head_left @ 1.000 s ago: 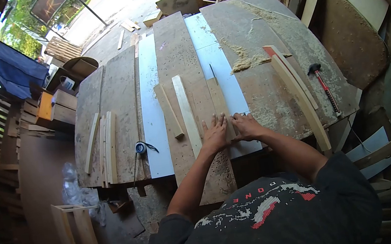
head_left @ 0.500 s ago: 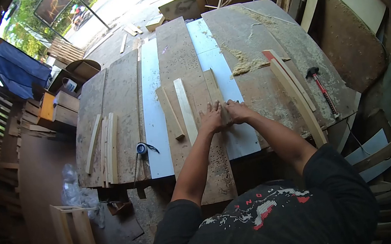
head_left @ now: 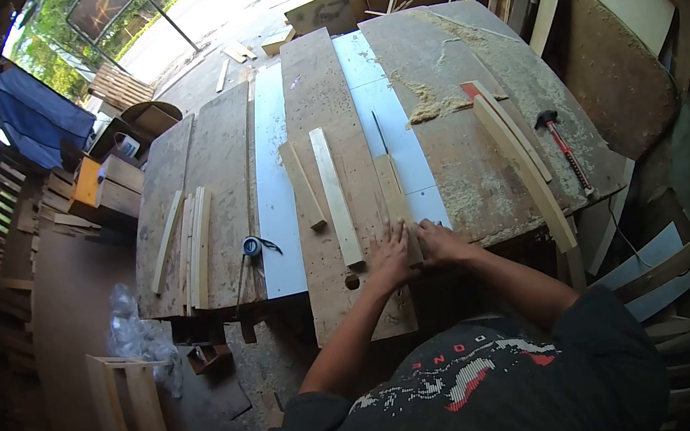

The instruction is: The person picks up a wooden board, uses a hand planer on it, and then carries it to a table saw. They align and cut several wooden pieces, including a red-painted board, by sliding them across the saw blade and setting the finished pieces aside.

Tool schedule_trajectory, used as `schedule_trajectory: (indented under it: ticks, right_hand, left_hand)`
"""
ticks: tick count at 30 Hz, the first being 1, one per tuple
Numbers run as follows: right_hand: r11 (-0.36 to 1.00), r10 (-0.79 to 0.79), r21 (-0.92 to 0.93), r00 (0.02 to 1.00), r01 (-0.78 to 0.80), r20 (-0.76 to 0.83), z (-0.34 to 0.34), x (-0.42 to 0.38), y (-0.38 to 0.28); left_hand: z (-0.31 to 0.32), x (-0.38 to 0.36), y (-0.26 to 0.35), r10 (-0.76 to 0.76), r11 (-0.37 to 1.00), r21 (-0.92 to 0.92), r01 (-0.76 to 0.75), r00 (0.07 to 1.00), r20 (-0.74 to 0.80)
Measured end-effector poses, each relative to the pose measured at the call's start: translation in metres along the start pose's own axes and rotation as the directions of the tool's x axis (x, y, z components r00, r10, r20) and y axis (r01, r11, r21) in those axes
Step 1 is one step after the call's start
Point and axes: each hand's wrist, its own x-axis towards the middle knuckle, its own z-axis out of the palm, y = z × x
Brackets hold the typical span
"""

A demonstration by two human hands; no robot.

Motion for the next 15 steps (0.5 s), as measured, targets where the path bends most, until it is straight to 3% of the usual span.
schedule_trajectory:
  ticks: [6,7,10,13,15]
  right_hand:
    - [0.989,-0.120,0.092,0.990,0.113,0.077,0.017,-0.069,-0.006]
    - [0.986,-0.122,0.125,0.988,0.109,0.097,0.016,-0.074,-0.005]
    - [0.967,-0.200,0.167,0.980,0.194,0.017,0.016,-0.074,0.010]
    - [0.968,-0.017,0.253,0.998,-0.001,0.068,-0.009,-0.075,0.002]
    - [0.983,-0.033,0.178,0.998,0.041,-0.045,-0.033,-0.076,-0.017]
  left_hand:
    - [0.013,-0.076,0.050,0.032,0.995,0.093,-0.026,0.998,-0.057]
    - [0.034,-0.076,0.050,0.072,0.989,0.139,-0.044,0.978,-0.198]
    - [0.054,-0.071,0.046,0.134,0.958,0.285,-0.040,0.938,-0.321]
    - [0.022,-0.081,0.050,0.144,0.990,0.048,-0.136,0.950,-0.277]
    - [-0.020,-0.089,0.052,0.195,0.971,-0.058,-0.232,0.909,-0.369]
